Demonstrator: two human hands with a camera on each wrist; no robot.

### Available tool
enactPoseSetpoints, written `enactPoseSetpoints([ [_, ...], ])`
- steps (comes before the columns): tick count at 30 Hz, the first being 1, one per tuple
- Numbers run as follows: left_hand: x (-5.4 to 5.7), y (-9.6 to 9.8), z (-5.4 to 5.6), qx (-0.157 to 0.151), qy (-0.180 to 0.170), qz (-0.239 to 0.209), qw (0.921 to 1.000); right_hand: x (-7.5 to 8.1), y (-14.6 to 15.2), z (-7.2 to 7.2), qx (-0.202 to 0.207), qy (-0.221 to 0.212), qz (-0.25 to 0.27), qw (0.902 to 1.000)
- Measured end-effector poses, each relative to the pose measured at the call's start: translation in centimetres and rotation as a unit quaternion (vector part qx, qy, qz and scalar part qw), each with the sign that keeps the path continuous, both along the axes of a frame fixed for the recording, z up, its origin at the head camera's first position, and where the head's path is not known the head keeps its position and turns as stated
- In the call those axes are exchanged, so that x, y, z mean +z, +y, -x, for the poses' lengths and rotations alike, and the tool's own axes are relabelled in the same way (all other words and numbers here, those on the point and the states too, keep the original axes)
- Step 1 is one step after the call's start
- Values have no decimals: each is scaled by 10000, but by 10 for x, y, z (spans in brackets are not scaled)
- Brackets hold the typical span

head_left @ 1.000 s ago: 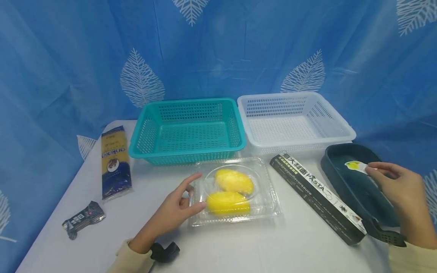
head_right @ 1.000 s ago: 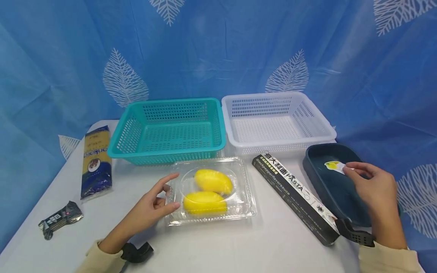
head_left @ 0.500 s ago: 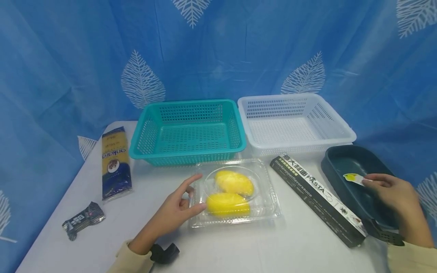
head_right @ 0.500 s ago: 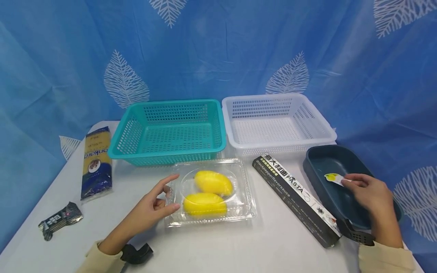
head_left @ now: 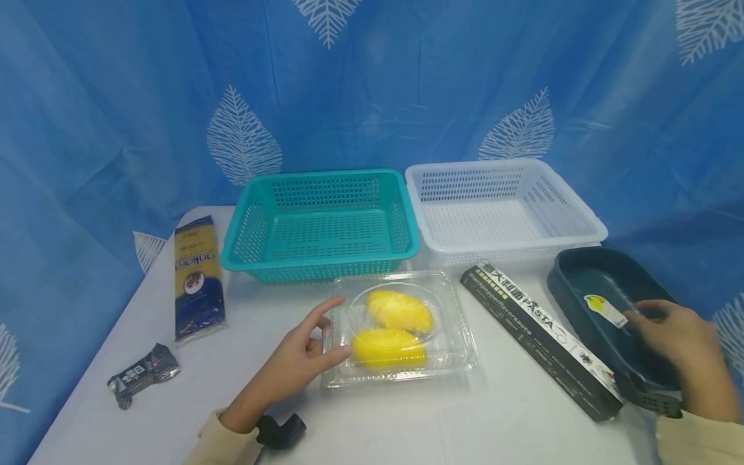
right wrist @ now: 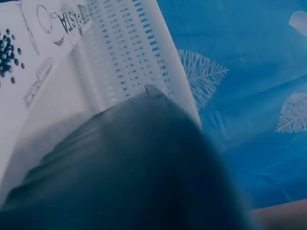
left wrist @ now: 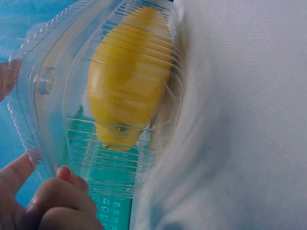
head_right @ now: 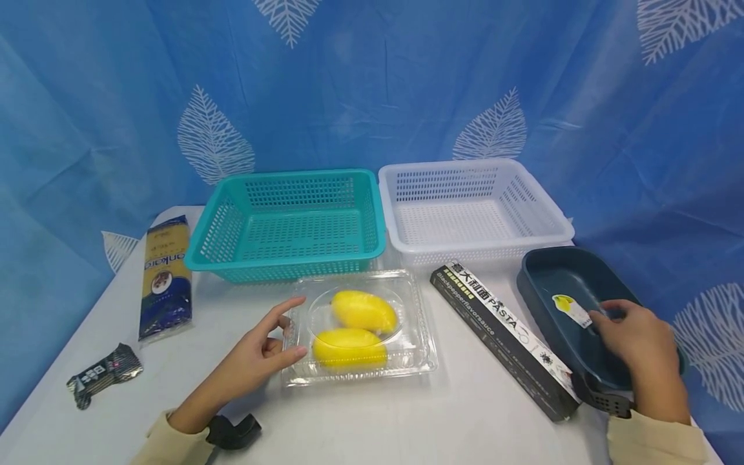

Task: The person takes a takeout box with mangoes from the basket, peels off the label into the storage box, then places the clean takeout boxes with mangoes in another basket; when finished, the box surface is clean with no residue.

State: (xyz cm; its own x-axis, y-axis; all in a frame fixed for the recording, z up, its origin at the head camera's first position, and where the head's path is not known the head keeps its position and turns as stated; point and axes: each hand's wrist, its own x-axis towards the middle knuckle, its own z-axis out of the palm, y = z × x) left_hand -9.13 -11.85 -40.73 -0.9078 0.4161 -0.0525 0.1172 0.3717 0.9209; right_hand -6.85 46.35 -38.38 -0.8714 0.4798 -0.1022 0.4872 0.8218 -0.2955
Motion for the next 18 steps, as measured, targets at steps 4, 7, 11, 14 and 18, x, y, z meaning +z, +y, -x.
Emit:
enactPoseSetpoints([
  [4,1,0,0,-13,19,5,10000,11,-5,-6,71,331,-8,9994],
  [7,1,-1,0,-13,27,-5,10000,23,-14,-8,150,770,39,9969],
  [11,1,-1,0,-9,19,0,10000,38,-29,-5,173,1401,247,9897],
  [14,1,-1,0,-15,22,14,10000,50,-38,1,78,1803,559,9820],
  [18,0,0,1,25,20,75,10000,67,-46,9,-231,2006,1057,9737],
])
